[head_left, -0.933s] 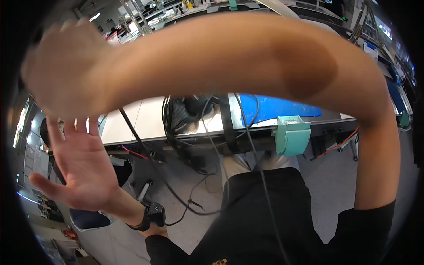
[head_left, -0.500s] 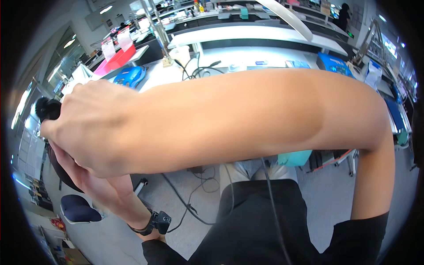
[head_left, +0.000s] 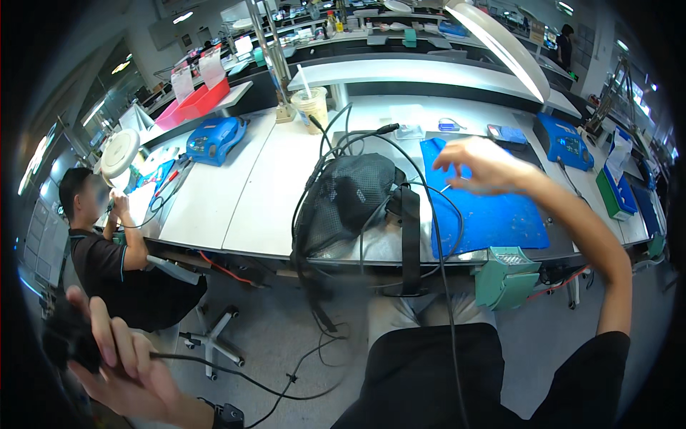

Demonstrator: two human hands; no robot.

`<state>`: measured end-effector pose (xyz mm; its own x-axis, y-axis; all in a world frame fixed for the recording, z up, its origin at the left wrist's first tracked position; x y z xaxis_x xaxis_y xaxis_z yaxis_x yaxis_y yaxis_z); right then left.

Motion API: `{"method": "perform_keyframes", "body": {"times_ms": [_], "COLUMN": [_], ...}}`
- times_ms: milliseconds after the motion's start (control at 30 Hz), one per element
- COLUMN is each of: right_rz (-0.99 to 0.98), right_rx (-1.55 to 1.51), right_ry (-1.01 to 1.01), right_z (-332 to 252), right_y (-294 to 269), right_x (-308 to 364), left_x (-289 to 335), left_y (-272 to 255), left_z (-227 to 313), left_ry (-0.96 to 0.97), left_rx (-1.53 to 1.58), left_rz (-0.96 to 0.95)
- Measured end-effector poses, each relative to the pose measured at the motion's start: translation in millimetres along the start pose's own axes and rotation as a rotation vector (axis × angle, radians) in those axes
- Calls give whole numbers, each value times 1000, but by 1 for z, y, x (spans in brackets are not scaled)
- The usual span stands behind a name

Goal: Preparing and checking a VR headset and associated cables at a lab workstation.

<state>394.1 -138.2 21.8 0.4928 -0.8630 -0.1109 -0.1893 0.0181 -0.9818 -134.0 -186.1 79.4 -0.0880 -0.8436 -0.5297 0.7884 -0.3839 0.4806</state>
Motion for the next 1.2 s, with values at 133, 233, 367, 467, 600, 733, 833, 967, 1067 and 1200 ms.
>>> {"method": "perform_keyframes", "body": {"times_ms": [133,233,367,467,600,733,833,967,1067,1200], "right_rz": [173,285,328,341,355,418,484,573,513,565], "right_rx": [-116,-212,-352,-478,-610,-548,-581,-621,-628,-582], "right_ry": [-229,-135,-154,-164,-73,-142,-177,-174,-117,-219], "right_z": [-9,-1,-2,-3,11,11,18,11,9,17], "right_y": [62,85,93,93,107,107,108,106,98,88], "right_x": [-9,-17,-34,-35,-40,-46,-45,-43,-40,-45], "left_x": [6,14,19,16,20,25,24,25,19,14], "left_y": [5,4,20,36,43,46,49,49,58,69], "left_z": [-35,-114,-191,-233,-259,-268,-276,-277,-278,-275], "left_ry": [-230,-597,-928,-921,-763,-830,-892,-927,-908,-921], "left_rx": [-6,5,-308,-350,-436,-474,-507,-371,-409,-444], "left_rz": [-89,86,-65,-162,-172,-188,-199,-96,-36,-9]}}
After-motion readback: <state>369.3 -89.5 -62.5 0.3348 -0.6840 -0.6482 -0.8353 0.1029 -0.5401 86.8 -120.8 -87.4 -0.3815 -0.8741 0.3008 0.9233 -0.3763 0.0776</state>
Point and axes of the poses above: each hand's wrist, its own x-axis away from the middle knuckle, its own y-axis out of the palm, z = x × y, the point moved 1 cm from there along -x, towards the middle knuckle, and after that the axes turned 10 degrees about -y, right-handed, at the moved point
